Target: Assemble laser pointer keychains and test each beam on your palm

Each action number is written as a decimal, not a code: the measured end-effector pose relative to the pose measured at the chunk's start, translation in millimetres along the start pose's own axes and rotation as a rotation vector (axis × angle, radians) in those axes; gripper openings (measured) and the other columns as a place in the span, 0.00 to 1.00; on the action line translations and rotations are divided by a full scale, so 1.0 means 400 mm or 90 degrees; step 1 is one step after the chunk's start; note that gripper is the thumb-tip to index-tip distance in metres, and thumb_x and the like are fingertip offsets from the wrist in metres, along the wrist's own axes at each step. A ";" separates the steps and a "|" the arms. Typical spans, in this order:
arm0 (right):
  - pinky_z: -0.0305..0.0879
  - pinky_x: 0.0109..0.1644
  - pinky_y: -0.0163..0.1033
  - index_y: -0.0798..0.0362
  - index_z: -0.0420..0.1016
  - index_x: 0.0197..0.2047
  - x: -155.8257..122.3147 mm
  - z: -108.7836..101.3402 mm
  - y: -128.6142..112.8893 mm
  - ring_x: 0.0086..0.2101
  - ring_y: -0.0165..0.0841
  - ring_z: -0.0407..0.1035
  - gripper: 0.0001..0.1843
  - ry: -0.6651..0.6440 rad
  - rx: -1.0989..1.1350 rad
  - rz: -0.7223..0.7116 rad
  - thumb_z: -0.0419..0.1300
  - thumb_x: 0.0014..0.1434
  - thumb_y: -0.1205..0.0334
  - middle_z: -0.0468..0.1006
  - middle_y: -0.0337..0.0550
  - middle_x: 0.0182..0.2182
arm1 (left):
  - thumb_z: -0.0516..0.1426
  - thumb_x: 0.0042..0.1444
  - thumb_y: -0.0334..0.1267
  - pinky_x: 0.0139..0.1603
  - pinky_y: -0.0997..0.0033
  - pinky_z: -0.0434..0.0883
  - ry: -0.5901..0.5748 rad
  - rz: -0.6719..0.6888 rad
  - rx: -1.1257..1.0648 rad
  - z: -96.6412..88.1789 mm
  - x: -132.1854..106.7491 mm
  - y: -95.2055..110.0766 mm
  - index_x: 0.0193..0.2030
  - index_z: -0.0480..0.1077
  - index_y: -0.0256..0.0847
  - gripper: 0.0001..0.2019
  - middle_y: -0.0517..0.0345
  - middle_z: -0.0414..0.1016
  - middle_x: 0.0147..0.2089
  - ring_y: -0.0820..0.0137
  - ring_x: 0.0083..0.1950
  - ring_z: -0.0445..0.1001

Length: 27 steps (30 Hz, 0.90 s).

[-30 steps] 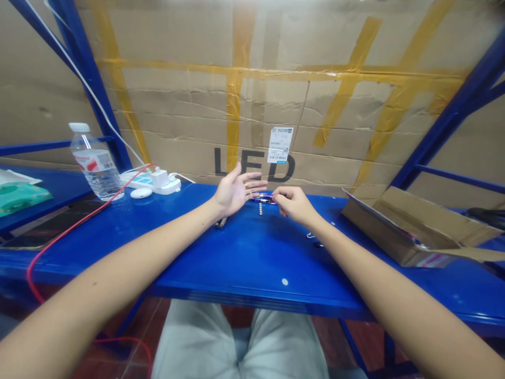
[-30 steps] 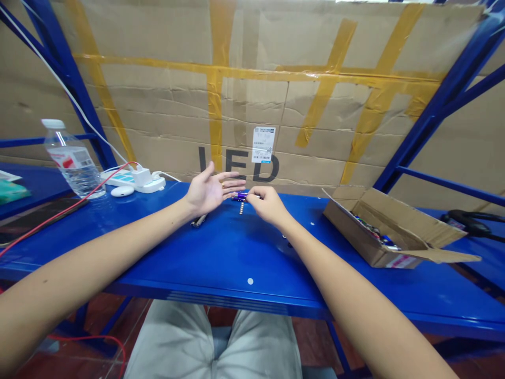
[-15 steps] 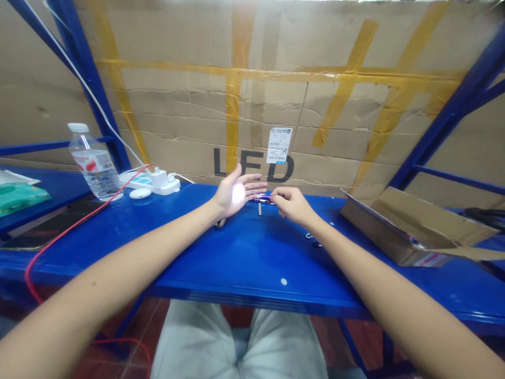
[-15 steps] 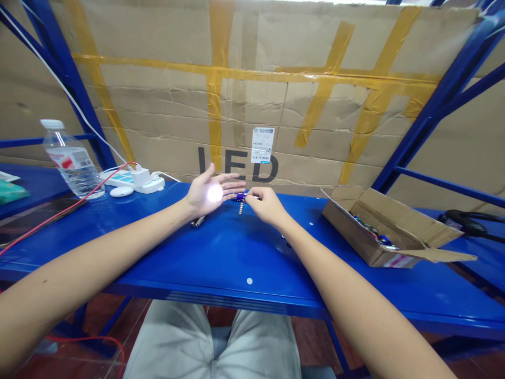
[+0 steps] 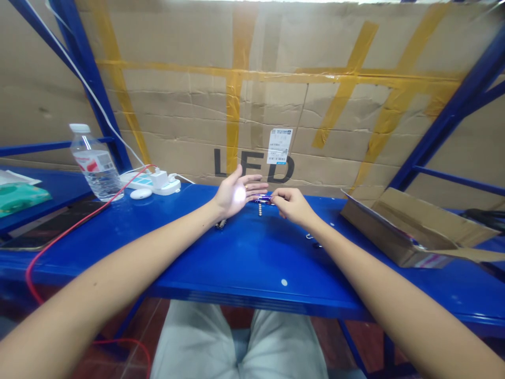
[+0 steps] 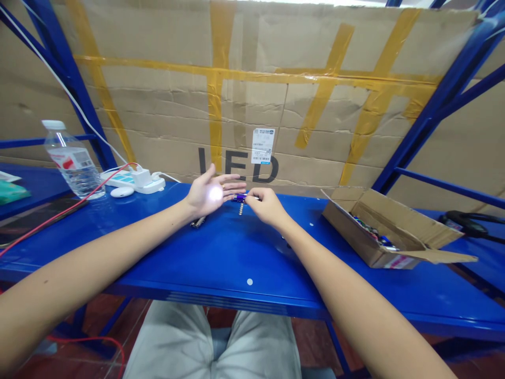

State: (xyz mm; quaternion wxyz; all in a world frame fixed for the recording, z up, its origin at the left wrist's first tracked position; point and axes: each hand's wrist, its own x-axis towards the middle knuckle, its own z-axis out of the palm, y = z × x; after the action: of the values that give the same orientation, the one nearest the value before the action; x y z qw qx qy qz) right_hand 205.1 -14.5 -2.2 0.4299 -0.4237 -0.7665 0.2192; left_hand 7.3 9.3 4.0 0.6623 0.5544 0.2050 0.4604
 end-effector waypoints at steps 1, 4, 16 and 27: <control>0.54 0.27 0.36 0.53 0.69 0.24 0.000 0.000 0.001 0.21 0.29 0.59 0.11 0.000 -0.001 -0.001 0.53 0.53 0.58 0.63 0.35 0.15 | 0.46 0.59 0.67 0.65 0.52 0.65 0.000 -0.001 0.001 0.000 0.000 0.000 0.57 0.69 0.33 0.38 0.34 0.73 0.60 0.50 0.64 0.70; 0.53 0.27 0.36 0.53 0.70 0.24 0.000 0.001 0.003 0.21 0.29 0.58 0.11 0.000 -0.005 -0.002 0.53 0.53 0.58 0.63 0.34 0.15 | 0.45 0.59 0.68 0.64 0.52 0.65 -0.003 -0.002 0.009 0.001 0.000 0.001 0.56 0.69 0.34 0.38 0.34 0.74 0.60 0.50 0.64 0.70; 0.52 0.27 0.35 0.55 0.71 0.23 -0.001 -0.002 0.000 0.21 0.28 0.57 0.11 0.039 -0.007 -0.002 0.56 0.52 0.57 0.62 0.34 0.15 | 0.43 0.62 0.66 0.65 0.51 0.64 -0.003 -0.007 -0.027 0.001 0.001 -0.002 0.57 0.68 0.31 0.37 0.33 0.74 0.58 0.50 0.63 0.70; 0.52 0.27 0.35 0.55 0.69 0.22 0.002 -0.002 -0.001 0.22 0.28 0.57 0.12 0.052 -0.005 0.004 0.56 0.51 0.56 0.63 0.34 0.15 | 0.42 0.63 0.65 0.63 0.53 0.65 -0.004 -0.012 -0.017 0.002 -0.002 0.001 0.60 0.66 0.30 0.38 0.33 0.74 0.59 0.50 0.64 0.70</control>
State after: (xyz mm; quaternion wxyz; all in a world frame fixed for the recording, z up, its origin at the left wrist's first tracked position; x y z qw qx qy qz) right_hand 205.6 -14.0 -1.1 0.4582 -0.4363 -0.7480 0.2004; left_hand 7.6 8.2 4.5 0.6744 0.5450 0.2019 0.4554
